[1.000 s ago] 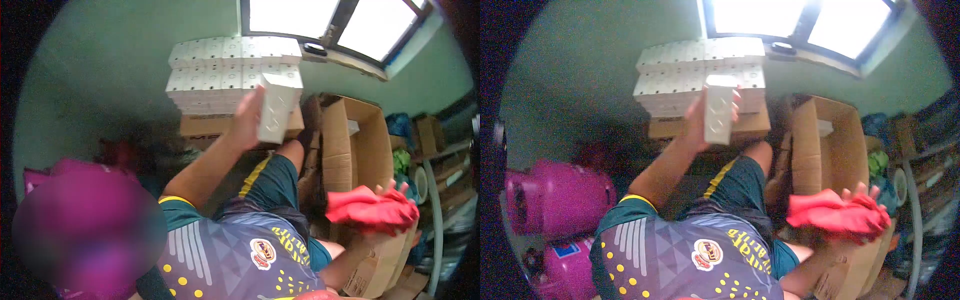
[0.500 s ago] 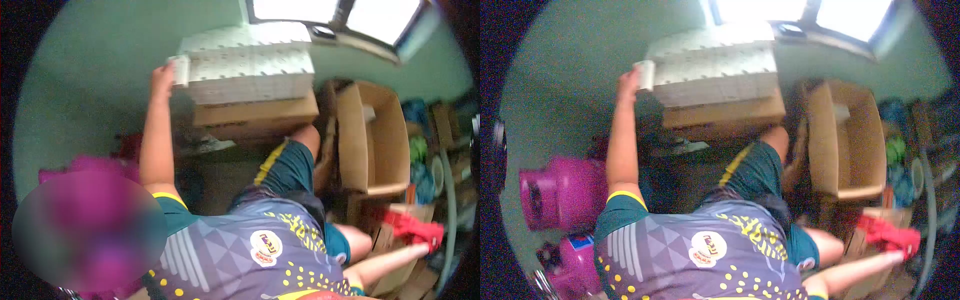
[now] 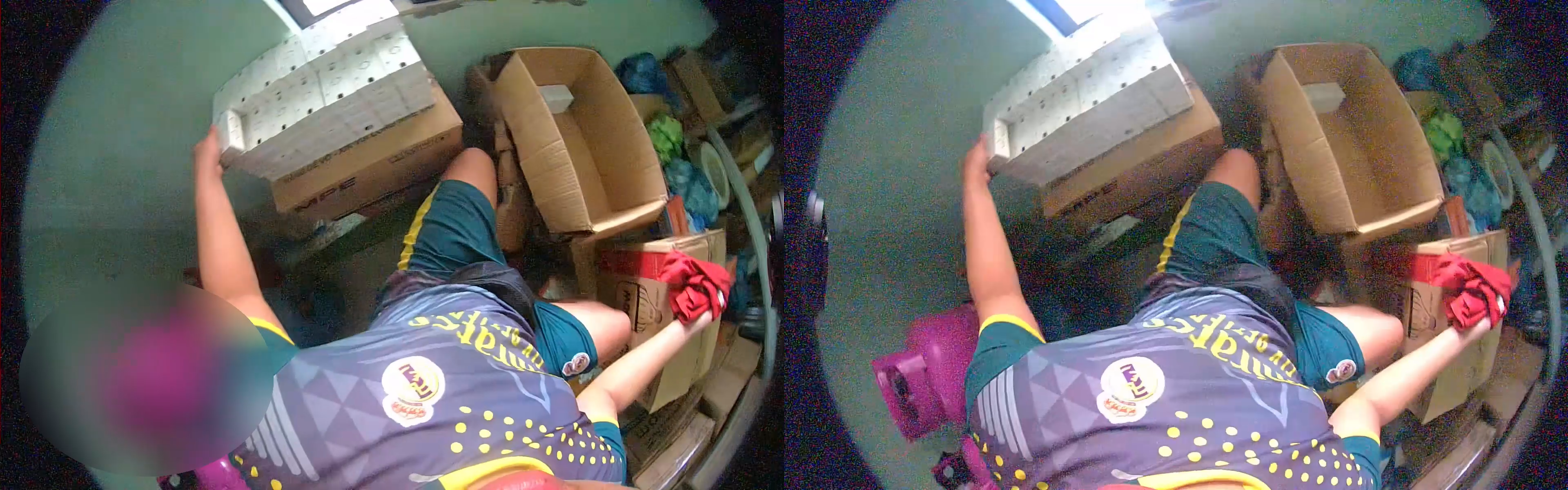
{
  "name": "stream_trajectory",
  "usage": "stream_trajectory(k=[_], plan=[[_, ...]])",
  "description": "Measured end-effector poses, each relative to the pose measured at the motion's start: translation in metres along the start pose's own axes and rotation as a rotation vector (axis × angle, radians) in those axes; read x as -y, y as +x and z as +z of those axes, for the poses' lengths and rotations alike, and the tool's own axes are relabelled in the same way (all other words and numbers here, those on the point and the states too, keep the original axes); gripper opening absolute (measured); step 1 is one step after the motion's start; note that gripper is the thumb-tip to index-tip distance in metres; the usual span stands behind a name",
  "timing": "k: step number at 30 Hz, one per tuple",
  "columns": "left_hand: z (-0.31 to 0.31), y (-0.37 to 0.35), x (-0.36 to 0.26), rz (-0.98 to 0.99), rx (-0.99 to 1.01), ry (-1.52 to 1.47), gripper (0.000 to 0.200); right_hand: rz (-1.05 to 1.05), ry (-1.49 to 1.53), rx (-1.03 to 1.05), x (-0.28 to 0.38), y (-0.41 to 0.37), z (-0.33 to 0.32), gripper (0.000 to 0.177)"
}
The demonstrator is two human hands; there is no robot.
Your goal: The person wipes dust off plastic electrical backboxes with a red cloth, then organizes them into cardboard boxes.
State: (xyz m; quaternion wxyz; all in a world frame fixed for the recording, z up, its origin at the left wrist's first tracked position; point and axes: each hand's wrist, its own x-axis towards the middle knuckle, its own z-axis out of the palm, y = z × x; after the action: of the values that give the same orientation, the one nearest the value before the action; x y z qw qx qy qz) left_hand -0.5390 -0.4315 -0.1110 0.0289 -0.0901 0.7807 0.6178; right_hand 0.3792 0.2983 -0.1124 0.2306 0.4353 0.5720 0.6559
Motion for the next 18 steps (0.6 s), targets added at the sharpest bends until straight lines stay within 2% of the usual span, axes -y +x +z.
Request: stream_trajectory(k=[1, 4, 6, 12, 16, 18], plan=[[0.001, 0.007, 0.006, 0.026, -0.05, -0.007, 0.069, -0.006, -0.011, -0.003, 0.002, -0.001, -0.001, 0.038], [0.039, -0.091, -0.046, 0.046, -0.19, 0.182, 0.065, -0.01, -0.042, -0.005, 0.002, -0.005, 0.0, 0.036], [0.029, -0.055, -0.025, 0.039, -0.174, 0.139, 0.063, -0.011, -0.058, 0.0, 0.002, -0.007, 0.0, 0.036], [0.023, -0.036, -0.018, 0.051, -0.103, 0.132, 0.061, -0.017, -0.076, 0.007, 0.005, -0.009, 0.0, 0.034], [0.024, -0.043, -0.023, 0.001, -0.095, 0.112, 0.062, -0.027, -0.083, 0.008, 0.007, -0.006, -0.004, 0.032], [0.035, -0.072, -0.039, -0.003, -0.137, 0.162, 0.062, -0.03, -0.087, 0.005, 0.007, -0.006, -0.001, 0.032]])
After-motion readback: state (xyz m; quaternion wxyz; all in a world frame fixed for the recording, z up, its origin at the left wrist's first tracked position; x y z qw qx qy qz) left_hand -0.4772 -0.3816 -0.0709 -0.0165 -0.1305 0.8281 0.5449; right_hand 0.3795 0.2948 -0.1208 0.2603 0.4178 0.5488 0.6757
